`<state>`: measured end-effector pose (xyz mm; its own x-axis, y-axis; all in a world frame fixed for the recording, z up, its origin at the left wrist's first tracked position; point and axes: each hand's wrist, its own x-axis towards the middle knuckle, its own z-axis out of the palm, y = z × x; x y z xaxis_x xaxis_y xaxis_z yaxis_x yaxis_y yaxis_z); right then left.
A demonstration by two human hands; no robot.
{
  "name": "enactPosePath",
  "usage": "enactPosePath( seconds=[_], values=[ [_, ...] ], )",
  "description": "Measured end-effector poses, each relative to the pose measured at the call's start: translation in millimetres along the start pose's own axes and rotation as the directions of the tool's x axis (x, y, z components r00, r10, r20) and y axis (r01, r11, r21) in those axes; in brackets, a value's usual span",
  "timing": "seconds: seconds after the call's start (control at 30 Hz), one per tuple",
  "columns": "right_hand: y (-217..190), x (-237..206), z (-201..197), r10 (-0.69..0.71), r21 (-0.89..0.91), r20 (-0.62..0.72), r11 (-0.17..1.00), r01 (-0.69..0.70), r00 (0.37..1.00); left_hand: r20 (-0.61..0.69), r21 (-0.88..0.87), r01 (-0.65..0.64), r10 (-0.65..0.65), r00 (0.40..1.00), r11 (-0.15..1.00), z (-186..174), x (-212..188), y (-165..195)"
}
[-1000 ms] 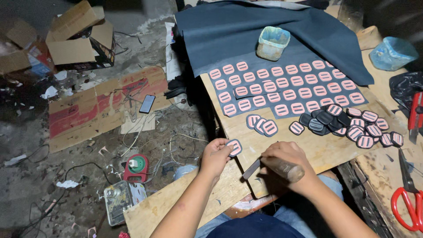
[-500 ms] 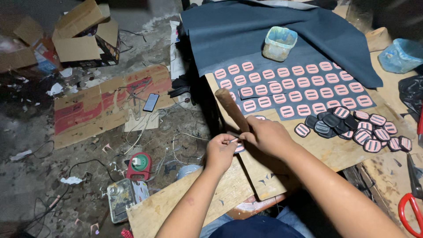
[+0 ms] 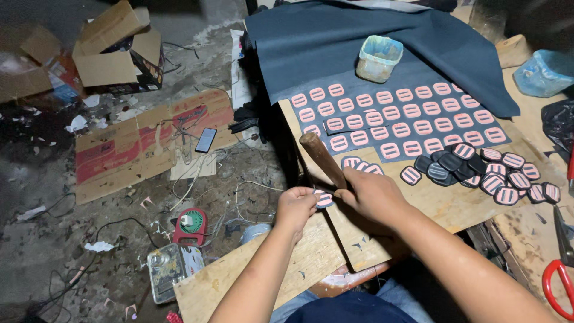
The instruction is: The person uses a curved metal tool to press and shape small rectangular rubber pieces on a wooden board. They repeatedly pick up pieces, press them with the tool, and place them back on the board or into a pile.
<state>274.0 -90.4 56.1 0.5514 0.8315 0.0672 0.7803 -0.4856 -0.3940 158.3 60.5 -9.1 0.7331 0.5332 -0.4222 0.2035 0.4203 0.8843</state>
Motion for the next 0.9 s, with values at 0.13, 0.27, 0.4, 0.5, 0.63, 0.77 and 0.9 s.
enactPosePath(
  seconds=[0.13, 0.27, 0.4, 0.5, 0.63, 0.77, 0.9],
  values=[
    [0.5, 2.4, 3.8, 0.025, 0.059, -0.002, 0.998, -0.025, 1.0, -0.02, 0.048, -0.202, 0.203, 0.979, 0.978, 4.2, 6.1, -8.2],
    [3.9, -3.8, 4.8, 0.03, 0.09, 0.007, 0.996, -0.03, 1.0, -0.05, 0.166, -0.24, 0.251, 0.967, 0.957, 0.8, 7.3, -14.1],
    [7.3, 10.1, 5.5, -0.001, 0.061, -0.011, 0.998, 0.002, 1.0, 0.013, 0.276, -0.285, 0.293, 0.956, 0.918, 0.3, 8.7, -5.1],
    [10.2, 15.9, 5.0, -0.001, 0.077, 0.026, 0.997, -0.001, 1.0, -0.022, 0.51, -0.246, 0.299, 0.954, 0.824, 0.3, 7.8, 1.1],
    [14.5, 3.4, 3.2, -0.053, 0.046, 0.023, 0.998, 0.052, 0.998, -0.016, 0.467, -0.274, 0.318, 0.948, 0.841, -0.1, 8.7, 1.9],
    [16.8, 0.5, 2.6, -0.043, 0.066, -0.023, 0.997, 0.045, 0.999, -0.046, 0.317, -0.109, 0.13, 0.99, 0.942, -1.7, 15.4, -1.7],
    [12.7, 14.9, 6.5, -0.002, 0.109, 0.001, 0.994, 0.002, 1.0, -0.007, 0.255, -0.2, 0.209, 0.978, 0.946, -0.1, 18.0, -4.6]
  ],
)
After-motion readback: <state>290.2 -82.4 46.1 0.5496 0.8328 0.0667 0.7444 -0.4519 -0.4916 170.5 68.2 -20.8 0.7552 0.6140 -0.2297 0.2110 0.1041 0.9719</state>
